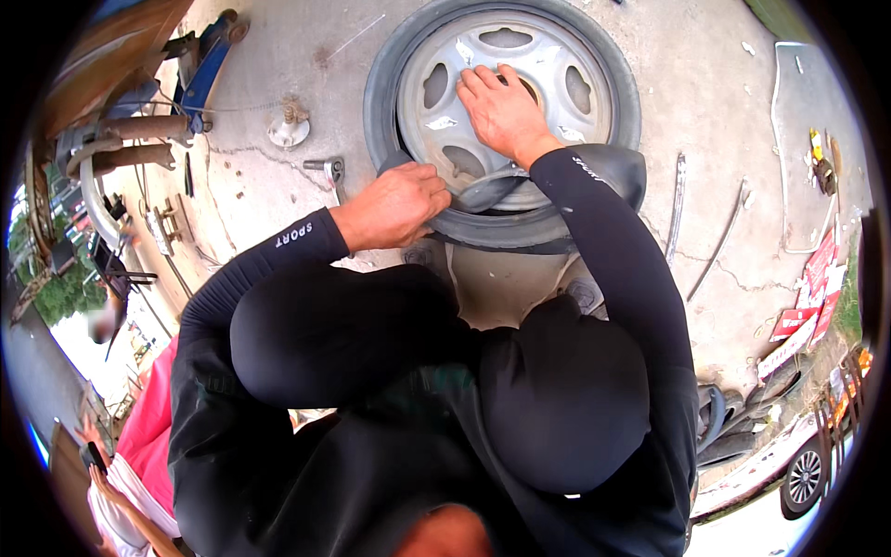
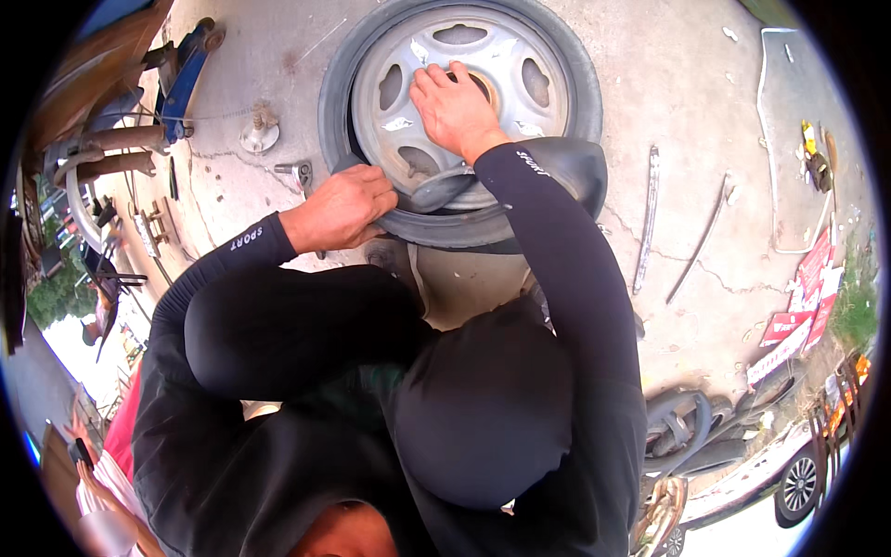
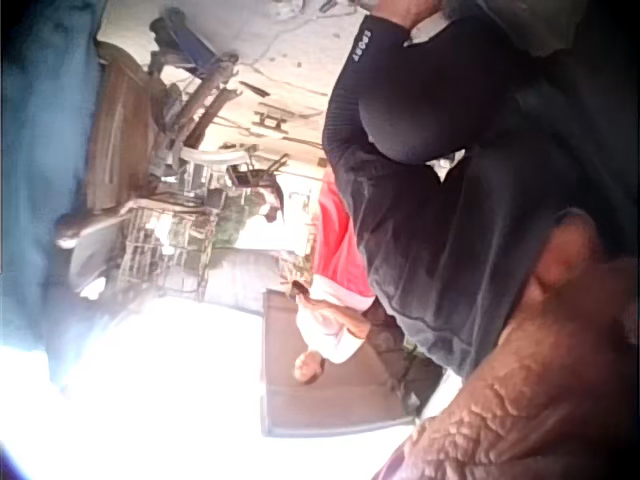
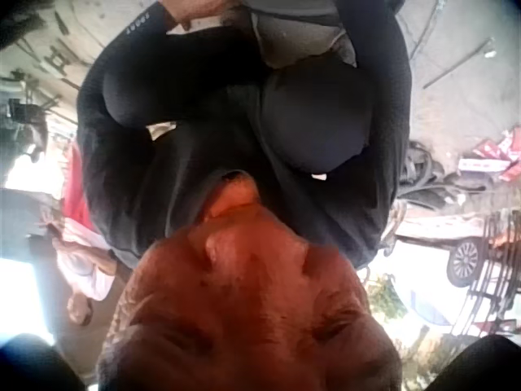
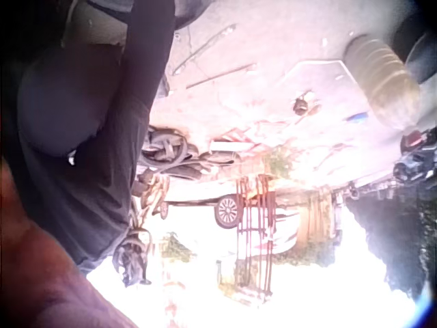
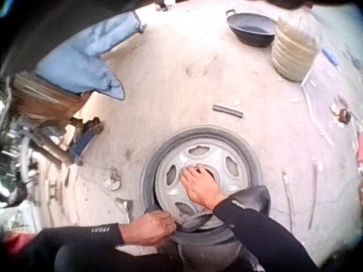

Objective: The person removes the inner tube from a tire using tire irons, then inserts a new inner tube and reseats the tire onto the rim. The person uses tire irons to pry the tire bead and manipulate the tube.

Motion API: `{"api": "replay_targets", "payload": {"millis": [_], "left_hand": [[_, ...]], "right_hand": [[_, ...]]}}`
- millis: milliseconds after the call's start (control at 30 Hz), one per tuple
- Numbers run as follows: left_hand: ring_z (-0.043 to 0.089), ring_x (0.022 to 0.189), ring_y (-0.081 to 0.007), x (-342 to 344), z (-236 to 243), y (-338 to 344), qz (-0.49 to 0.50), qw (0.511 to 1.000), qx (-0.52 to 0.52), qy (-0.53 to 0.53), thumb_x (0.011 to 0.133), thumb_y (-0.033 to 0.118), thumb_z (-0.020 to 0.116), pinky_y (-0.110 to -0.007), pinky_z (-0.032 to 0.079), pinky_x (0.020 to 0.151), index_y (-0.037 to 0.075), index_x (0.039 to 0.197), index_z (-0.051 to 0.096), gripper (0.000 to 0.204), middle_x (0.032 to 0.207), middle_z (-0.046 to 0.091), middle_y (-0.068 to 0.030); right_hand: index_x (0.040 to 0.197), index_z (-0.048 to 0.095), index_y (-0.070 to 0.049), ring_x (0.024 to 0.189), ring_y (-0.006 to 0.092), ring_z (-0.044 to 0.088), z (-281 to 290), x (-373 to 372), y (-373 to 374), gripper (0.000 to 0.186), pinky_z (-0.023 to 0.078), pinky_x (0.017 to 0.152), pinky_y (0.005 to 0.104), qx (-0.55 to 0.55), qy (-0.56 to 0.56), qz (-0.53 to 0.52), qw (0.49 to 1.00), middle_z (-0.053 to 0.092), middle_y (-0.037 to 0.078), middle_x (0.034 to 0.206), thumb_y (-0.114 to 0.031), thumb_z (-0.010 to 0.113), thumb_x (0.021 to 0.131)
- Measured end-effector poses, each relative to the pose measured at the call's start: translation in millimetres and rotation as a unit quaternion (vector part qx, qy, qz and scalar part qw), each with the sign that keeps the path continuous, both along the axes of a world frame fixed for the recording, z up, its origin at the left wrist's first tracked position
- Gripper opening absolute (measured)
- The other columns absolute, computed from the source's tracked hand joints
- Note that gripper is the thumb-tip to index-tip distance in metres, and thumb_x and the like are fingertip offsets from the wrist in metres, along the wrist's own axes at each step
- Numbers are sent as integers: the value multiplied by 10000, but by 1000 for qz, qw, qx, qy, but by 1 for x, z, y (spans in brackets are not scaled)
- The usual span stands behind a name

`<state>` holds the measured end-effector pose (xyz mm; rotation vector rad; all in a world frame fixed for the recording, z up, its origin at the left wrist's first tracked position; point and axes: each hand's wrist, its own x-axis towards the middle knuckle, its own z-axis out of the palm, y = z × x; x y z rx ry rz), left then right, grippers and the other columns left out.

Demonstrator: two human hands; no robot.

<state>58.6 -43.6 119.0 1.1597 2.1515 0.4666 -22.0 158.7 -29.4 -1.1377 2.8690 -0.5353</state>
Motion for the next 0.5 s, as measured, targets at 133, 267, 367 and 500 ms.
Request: {"api": "replay_targets", "payload": {"millis": [133, 267, 367, 500], "left_hand": [[612, 932, -298, -8, -16, -7, 1, 999, 15, 28, 602, 185, 844, -412, 488, 826, 54, 879, 589, 398, 886, 605, -96], [609, 948, -309, -10, -20, -7, -48, 994, -72, 69, 636, 176, 784, -415, 474, 873, 42, 876, 560, 354, 916, 595, -116], [615, 924, -279, 1, -20, -8, -65, 973, -104, 197, 663, 199, 755, -390, 469, 855, 46, 853, 568, 306, 892, 594, -111], [630, 919, -256, 1, -22, -11, -83, 964, -170, 186, 680, 203, 748, -373, 468, 847, 51, 847, 584, 279, 857, 630, -104]], "right_hand": [[1242, 622, -31, 1275, 276, 530, -2, 12, -1, 368, 371, 1070, 469, -21, 2, -13, 1000, 591, 121, 1367, -168, 532, 912], [1185, 653, -53, 1284, 261, 514, -9, 13, -3, 325, 364, 1062, 466, -39, 46, -55, 997, 589, 101, 1351, -207, 535, 924], [1185, 658, -58, 1279, 257, 511, -9, 14, -6, 326, 367, 1049, 464, -31, 42, -58, 997, 595, 97, 1325, -209, 543, 920], [1172, 662, -70, 1274, 244, 508, -7, 14, -7, 309, 363, 1042, 457, -28, 38, -72, 996, 596, 84, 1305, -212, 547, 922]]}}
